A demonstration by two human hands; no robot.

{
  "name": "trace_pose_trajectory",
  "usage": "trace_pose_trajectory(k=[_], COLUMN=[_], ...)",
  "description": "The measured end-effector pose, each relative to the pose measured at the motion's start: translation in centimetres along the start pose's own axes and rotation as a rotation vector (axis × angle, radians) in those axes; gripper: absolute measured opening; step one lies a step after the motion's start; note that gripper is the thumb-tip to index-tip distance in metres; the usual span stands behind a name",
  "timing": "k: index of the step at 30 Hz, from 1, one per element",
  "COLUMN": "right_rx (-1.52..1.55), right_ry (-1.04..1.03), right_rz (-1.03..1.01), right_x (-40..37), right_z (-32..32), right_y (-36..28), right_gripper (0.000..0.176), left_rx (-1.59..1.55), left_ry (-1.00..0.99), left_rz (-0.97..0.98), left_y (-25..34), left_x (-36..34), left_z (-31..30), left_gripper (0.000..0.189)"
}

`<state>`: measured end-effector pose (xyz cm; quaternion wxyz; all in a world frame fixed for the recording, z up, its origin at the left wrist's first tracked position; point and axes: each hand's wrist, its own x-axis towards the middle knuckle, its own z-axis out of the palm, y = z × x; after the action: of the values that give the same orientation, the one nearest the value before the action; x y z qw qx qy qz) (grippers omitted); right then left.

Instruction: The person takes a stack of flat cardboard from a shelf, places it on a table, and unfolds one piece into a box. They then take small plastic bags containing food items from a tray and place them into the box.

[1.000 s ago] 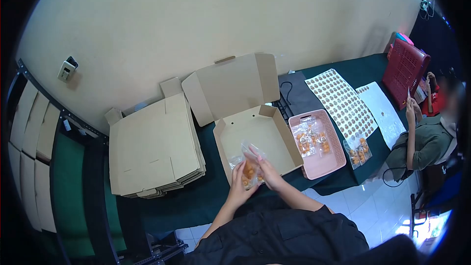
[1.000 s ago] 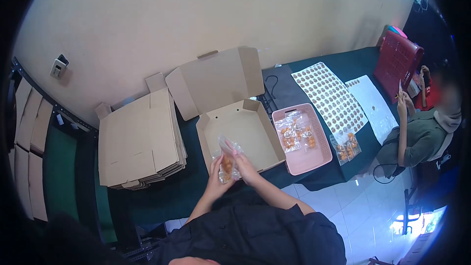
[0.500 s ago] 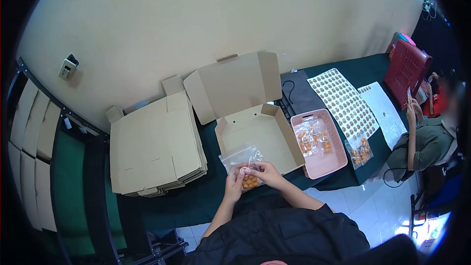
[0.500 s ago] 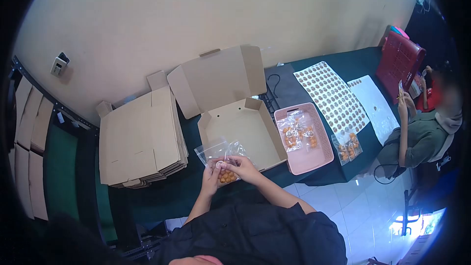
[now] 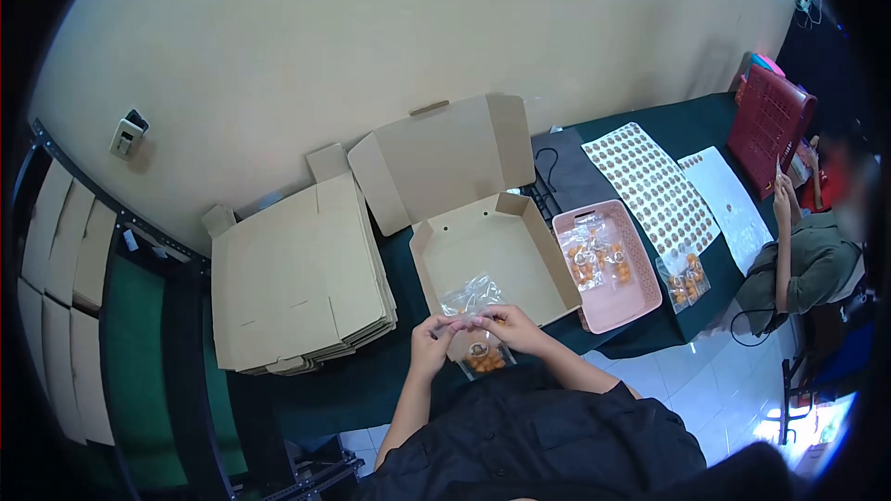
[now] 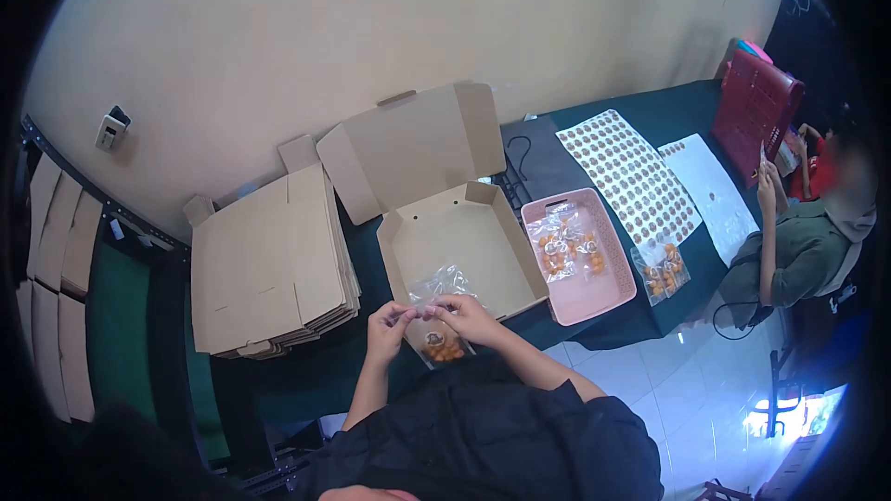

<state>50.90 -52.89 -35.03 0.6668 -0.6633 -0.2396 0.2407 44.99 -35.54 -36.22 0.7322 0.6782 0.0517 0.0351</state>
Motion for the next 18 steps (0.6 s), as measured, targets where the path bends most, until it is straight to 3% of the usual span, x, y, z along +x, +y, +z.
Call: trace_pose_trajectory(k=[5,7,8,10,14,16,18], right_rx=[-0.037,0.104,0.104,-0.179,-0.477,-0.409,-0.350], right_ry=[-0.046,0.205,0.205,0.391,0.166,0.124,0.306], right_rz=[0.063,0.046,0.048,-0.226,-0.332,-0.301,-0.306], right_x=[0.2,0.2,0.3,0.5,-0.4,-0.3,-0.3], right_z=[-1.0,-0.7,-0.5,-0.2,0.9,0.8,1.0], right_y=[0.2,-0.1,-0.3,-0.9,-2.0,-1.4,-1.0], right_gripper=[0.029,0.031,0.031,0.032,0.035,0.036,0.038], left_rx=[-0.070,-0.170,-0.171,-0.190,-0.260,-0.290,-0.302], left_ry=[-0.101,0.277,0.277,0.227,0.124,0.077,0.130], left_rz=[-0.031,0.101,0.100,0.125,0.185,0.159,0.030], left_y=[0.2,-0.5,-0.7,-0.1,-0.3,1.0,0.3], left_x=[0.2,0.3,0.2,0.0,-0.7,-1.0,-1.0], left_z=[-0.6,0.9,1.1,1.7,3.9,4.4,4.3], left_gripper=[0.021,0.030,0.030,0.040,0.048,0.047,0.040])
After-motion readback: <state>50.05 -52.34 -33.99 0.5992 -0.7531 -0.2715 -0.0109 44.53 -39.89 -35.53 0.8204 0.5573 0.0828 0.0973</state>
